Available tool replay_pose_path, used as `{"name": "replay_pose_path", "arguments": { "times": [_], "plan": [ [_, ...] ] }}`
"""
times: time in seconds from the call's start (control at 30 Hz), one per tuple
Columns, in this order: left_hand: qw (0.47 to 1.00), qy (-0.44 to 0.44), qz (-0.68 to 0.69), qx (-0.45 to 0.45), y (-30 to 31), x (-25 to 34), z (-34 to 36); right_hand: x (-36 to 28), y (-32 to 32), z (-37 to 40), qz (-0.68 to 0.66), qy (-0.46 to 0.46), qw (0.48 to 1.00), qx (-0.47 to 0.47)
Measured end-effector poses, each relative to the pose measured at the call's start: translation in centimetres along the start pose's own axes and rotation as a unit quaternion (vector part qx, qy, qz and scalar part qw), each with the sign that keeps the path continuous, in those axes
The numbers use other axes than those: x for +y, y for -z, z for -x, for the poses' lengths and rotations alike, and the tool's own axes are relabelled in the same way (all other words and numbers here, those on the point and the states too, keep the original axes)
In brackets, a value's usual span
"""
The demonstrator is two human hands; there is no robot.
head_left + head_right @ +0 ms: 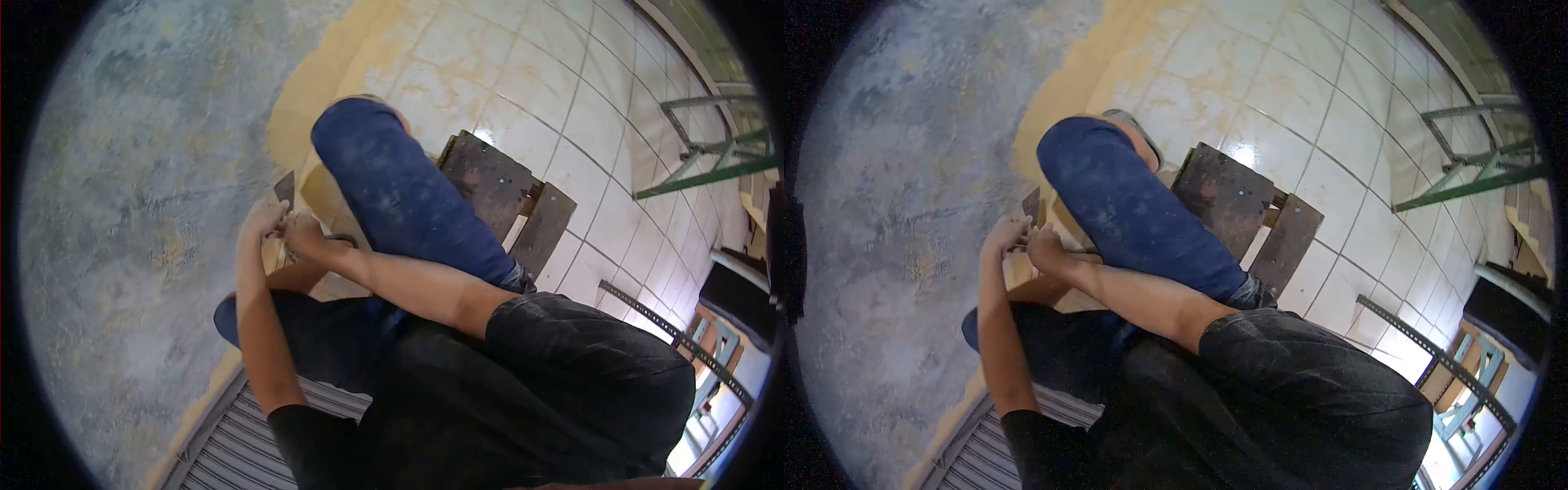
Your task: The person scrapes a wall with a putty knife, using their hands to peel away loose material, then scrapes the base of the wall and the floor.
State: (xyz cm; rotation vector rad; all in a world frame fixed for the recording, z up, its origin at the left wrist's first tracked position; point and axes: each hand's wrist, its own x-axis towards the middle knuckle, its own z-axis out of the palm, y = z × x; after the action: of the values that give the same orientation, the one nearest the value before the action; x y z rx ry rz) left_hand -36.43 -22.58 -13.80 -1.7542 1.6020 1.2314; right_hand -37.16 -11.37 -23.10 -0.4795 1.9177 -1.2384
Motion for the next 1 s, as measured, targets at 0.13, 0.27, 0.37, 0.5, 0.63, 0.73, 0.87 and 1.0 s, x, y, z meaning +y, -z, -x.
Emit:
{"name": "replay_pose_path", "arguments": {
  "times": [0.13,0.27,0.37,0.5,0.63,0.73,0.87,1.0],
  "plan": [
    [0.984,-0.123,-0.124,0.044,3.7,2.3,3.3,-2.7,2.8,-0.7,-0.157,-0.205,0.955,-0.150],
    [0.982,-0.178,-0.013,0.057,5.8,3.1,3.8,0.3,0.7,-2.9,-0.211,-0.142,0.951,-0.174],
    [0.974,-0.169,0.117,0.091,5.9,2.4,2.0,-1.8,2.1,-4.0,-0.204,-0.193,0.946,-0.164],
    [0.986,-0.158,0.001,0.062,8.1,1.3,0.1,-3.1,2.8,-4.4,-0.260,-0.192,0.938,-0.126],
    [0.971,-0.194,0.033,0.138,8.5,2.6,0.8,-2.9,3.0,-4.8,-0.330,-0.148,0.922,-0.141],
    [0.967,-0.198,-0.019,0.161,8.1,1.0,0.4,-0.7,1.7,-5.5,-0.328,-0.113,0.923,-0.164],
    [0.960,-0.199,-0.128,0.151,7.9,-0.6,0.3,-1.3,0.8,-5.1,-0.275,-0.161,0.933,-0.166],
    [0.961,-0.214,-0.050,0.169,7.8,-0.7,2.0,-1.7,0.1,-4.3,-0.234,-0.104,0.964,-0.071]
  ]
}}
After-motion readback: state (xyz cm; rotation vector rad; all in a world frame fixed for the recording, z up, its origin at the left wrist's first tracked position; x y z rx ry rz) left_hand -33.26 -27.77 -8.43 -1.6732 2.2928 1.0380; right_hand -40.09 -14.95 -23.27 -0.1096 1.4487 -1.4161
